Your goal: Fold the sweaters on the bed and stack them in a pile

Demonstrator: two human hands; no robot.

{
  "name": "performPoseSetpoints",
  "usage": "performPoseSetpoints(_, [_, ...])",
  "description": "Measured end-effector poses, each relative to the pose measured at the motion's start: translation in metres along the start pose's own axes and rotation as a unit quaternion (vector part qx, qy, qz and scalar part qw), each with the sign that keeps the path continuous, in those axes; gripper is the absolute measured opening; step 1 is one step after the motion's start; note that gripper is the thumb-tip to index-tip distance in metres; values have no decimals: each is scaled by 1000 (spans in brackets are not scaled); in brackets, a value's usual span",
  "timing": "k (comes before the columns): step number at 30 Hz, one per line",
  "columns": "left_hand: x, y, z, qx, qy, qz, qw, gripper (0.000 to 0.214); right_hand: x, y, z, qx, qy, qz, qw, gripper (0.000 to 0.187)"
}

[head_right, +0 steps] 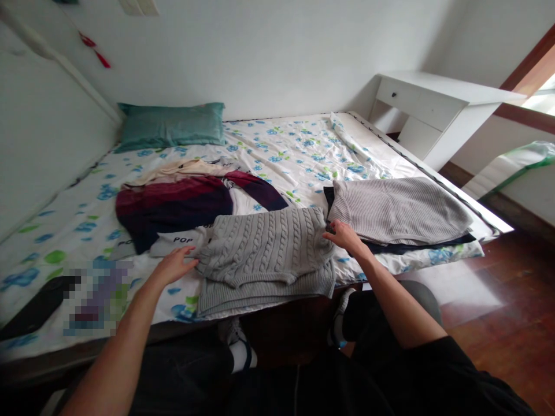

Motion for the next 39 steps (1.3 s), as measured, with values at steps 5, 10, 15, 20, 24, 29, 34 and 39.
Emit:
performPoseSetpoints(5, [-55,-57,38,50,-52,217,974,57,41,-85,29,100,60,-251,961,37])
performPoseSetpoints(10, [-83,-81,65,80,-26,224,971,49,62,-110,73,156,52,-286,944,26])
performPoseSetpoints(15, [-94,-67,39,108,-118,195,968,11,60,-79,52,249,87,-214,940,22])
performPoseSetpoints(20, [-95,-85,12,308,-211,160,914,23,47,-76,21,422,148,-175,877,43])
performPoseSetpoints(24, [-84,-79,15,357,-203,92,907,32,36,-71,23,415,131,-147,888,51])
performPoseSetpoints(29, [-38,-25,17,107,-116,-30,987,47,11,-29,10,109,47,-68,991,35])
performPoseSetpoints(34, [1,-2,27,40,62,-98,992,53,-13,-12,11,22,-73,13,997,50])
performPoseSetpoints(39, [7,-5,36,67,66,-72,993,53,-16,-12,23,73,-59,40,995,49])
Point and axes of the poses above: each hand's wrist, its own y-axis towards the middle knuckle, its own z-axis out of the palm, x = y × z, the point moved 3 cm from there along y, towards the middle knuckle, and after that the axes turned 13 degrees about -x, right-handed, at the moved point
